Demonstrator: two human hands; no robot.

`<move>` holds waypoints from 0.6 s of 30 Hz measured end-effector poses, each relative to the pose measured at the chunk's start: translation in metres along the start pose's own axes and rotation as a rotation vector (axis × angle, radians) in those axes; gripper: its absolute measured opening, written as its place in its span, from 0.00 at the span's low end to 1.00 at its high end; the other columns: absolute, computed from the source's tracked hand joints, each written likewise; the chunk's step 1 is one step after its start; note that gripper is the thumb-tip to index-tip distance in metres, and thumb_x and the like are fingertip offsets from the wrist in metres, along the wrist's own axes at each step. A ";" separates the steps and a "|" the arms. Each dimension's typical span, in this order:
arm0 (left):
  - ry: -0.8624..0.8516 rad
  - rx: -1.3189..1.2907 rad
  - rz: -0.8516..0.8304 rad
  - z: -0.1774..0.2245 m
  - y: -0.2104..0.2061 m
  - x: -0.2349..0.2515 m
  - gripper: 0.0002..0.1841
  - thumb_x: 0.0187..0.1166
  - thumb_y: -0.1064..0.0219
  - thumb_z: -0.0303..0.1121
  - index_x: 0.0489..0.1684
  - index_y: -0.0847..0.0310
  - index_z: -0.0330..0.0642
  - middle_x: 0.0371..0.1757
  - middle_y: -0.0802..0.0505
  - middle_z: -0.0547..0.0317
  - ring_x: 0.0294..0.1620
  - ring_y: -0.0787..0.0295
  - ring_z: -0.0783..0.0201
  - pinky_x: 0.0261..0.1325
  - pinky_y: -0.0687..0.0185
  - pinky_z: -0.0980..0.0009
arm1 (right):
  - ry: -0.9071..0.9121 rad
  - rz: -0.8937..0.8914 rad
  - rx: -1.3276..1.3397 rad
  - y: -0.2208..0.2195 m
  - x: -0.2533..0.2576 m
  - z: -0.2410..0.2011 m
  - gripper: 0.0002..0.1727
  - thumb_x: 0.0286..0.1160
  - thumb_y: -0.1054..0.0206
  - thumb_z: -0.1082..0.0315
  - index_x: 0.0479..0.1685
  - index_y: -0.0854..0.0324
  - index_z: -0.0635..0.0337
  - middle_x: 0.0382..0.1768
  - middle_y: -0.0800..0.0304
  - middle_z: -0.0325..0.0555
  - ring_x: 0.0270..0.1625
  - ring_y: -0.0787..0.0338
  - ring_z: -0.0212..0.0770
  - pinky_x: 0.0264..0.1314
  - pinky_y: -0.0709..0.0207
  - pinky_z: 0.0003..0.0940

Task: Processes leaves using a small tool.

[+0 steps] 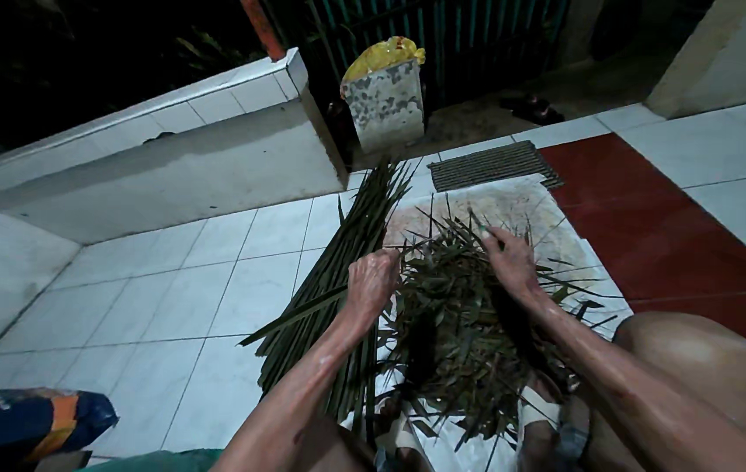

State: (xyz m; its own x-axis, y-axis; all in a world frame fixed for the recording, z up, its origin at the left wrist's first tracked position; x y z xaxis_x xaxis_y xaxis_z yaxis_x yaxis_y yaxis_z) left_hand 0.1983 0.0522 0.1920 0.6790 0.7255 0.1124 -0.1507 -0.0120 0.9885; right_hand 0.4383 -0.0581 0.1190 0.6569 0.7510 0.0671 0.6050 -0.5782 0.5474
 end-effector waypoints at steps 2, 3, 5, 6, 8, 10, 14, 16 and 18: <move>-0.022 0.028 0.026 0.003 0.000 0.000 0.14 0.86 0.40 0.37 0.55 0.07 0.49 0.42 0.05 0.50 0.42 0.06 0.47 0.42 0.14 0.46 | 0.073 -0.105 0.051 -0.006 -0.011 -0.014 0.22 0.92 0.44 0.54 0.70 0.16 0.58 0.50 0.08 0.58 0.49 0.09 0.55 0.57 0.18 0.61; -0.037 0.043 0.044 0.005 0.000 0.000 0.13 0.86 0.39 0.37 0.54 0.07 0.49 0.41 0.06 0.49 0.40 0.06 0.46 0.40 0.15 0.47 | 0.096 -0.166 0.069 -0.010 -0.016 -0.020 0.22 0.92 0.44 0.54 0.71 0.17 0.57 0.51 0.08 0.57 0.50 0.08 0.53 0.58 0.17 0.58; -0.077 0.079 0.099 0.009 -0.002 0.000 0.12 0.84 0.38 0.35 0.52 0.07 0.48 0.39 0.06 0.49 0.38 0.06 0.46 0.37 0.14 0.48 | 0.130 -0.283 0.123 -0.019 -0.024 -0.030 0.23 0.92 0.44 0.53 0.72 0.17 0.56 0.48 0.08 0.54 0.46 0.09 0.48 0.55 0.16 0.51; -0.096 0.099 0.122 0.011 -0.002 0.000 0.12 0.84 0.38 0.35 0.52 0.07 0.48 0.38 0.06 0.48 0.38 0.06 0.46 0.36 0.14 0.48 | 0.147 -0.331 0.152 -0.023 -0.027 -0.034 0.23 0.92 0.45 0.53 0.72 0.17 0.56 0.47 0.08 0.52 0.44 0.10 0.44 0.53 0.16 0.47; -0.124 0.129 0.152 0.013 -0.002 0.001 0.11 0.84 0.38 0.34 0.51 0.07 0.47 0.39 0.06 0.48 0.38 0.06 0.45 0.34 0.13 0.49 | 0.181 -0.393 0.185 -0.029 -0.031 -0.039 0.23 0.92 0.46 0.51 0.71 0.16 0.55 0.42 0.09 0.48 0.39 0.13 0.40 0.49 0.17 0.42; -0.147 0.150 0.190 0.013 -0.004 0.000 0.11 0.84 0.38 0.34 0.48 0.07 0.46 0.37 0.07 0.49 0.36 0.07 0.46 0.32 0.14 0.51 | 0.193 -0.414 0.194 -0.030 -0.033 -0.044 0.23 0.92 0.46 0.51 0.70 0.15 0.53 0.39 0.10 0.45 0.37 0.14 0.37 0.47 0.18 0.40; -0.193 0.187 0.263 0.011 -0.009 -0.001 0.09 0.82 0.35 0.34 0.47 0.07 0.46 0.35 0.07 0.50 0.36 0.07 0.47 0.30 0.14 0.53 | 0.182 -0.393 0.171 -0.030 -0.032 -0.043 0.23 0.91 0.44 0.50 0.69 0.14 0.52 0.37 0.10 0.44 0.37 0.13 0.38 0.47 0.18 0.40; -0.212 0.216 0.267 0.011 -0.010 -0.002 0.10 0.81 0.35 0.32 0.49 0.07 0.46 0.36 0.07 0.50 0.36 0.07 0.47 0.30 0.14 0.54 | 0.156 -0.372 0.126 -0.031 -0.031 -0.041 0.23 0.91 0.44 0.49 0.68 0.13 0.49 0.40 0.08 0.46 0.41 0.11 0.41 0.51 0.17 0.46; -0.222 0.236 0.265 0.012 -0.011 -0.001 0.10 0.81 0.35 0.31 0.50 0.07 0.45 0.37 0.07 0.49 0.37 0.07 0.47 0.31 0.14 0.54 | 0.122 -0.366 0.083 -0.030 -0.030 -0.043 0.23 0.91 0.44 0.48 0.68 0.12 0.48 0.47 0.06 0.47 0.48 0.09 0.44 0.57 0.18 0.52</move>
State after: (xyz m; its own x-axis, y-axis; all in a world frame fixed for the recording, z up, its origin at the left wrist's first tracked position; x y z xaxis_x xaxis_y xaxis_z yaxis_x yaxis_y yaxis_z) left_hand 0.2080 0.0428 0.1824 0.7812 0.5101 0.3599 -0.1901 -0.3548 0.9154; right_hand 0.3812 -0.0502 0.1364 0.3360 0.9417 -0.0189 0.8271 -0.2854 0.4842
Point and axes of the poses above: each hand's wrist, its own x-axis towards the middle knuckle, its own y-axis out of the back of the hand, z = x × y, the point moved 3 cm from there along x, towards the middle knuckle
